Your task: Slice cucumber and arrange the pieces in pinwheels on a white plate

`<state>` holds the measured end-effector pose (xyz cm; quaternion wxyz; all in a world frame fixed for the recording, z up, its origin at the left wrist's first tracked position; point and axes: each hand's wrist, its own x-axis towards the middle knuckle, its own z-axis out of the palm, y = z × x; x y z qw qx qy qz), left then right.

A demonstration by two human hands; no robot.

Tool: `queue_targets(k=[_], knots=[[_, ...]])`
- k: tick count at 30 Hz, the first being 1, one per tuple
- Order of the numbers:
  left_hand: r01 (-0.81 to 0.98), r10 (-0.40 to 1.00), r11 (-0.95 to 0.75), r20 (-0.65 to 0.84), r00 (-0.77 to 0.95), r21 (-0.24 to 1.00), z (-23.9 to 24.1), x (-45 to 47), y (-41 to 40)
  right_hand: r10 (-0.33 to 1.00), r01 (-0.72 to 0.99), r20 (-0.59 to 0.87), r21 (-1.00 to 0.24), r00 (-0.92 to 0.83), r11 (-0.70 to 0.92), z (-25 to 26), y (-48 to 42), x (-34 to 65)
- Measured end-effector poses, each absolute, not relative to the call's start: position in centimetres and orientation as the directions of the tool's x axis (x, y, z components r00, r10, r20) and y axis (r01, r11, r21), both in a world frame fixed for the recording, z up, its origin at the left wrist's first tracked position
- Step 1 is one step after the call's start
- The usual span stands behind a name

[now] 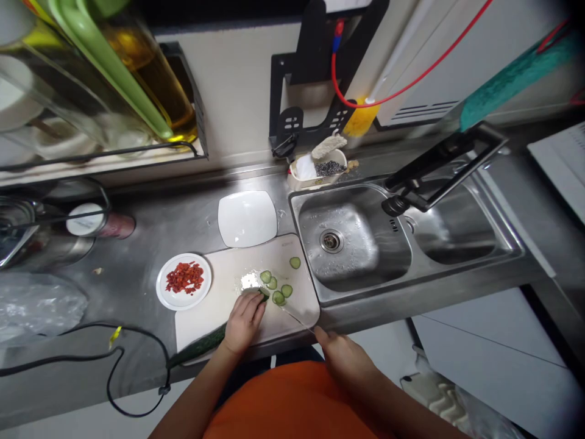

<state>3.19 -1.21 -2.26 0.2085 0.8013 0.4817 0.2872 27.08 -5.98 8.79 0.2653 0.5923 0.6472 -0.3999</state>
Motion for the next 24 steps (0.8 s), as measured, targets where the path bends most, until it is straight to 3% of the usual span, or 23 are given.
queue_targets(k=[13,24], knots=[[0.645,0.888,-0.455,0.266,0.374,0.613,-2.1,3.2,-1.1,0.601,0.989,-0.794,-0.144,-0.095,-0.034,8.7,-3.3,29.0],[0.646,0.890,-0.452,0.259,0.376,0.616,-1.9,3.3,-1.1,0.655,0.978,-0.732,-0.204,-0.188,0.053,9.7,-3.2,23.9]])
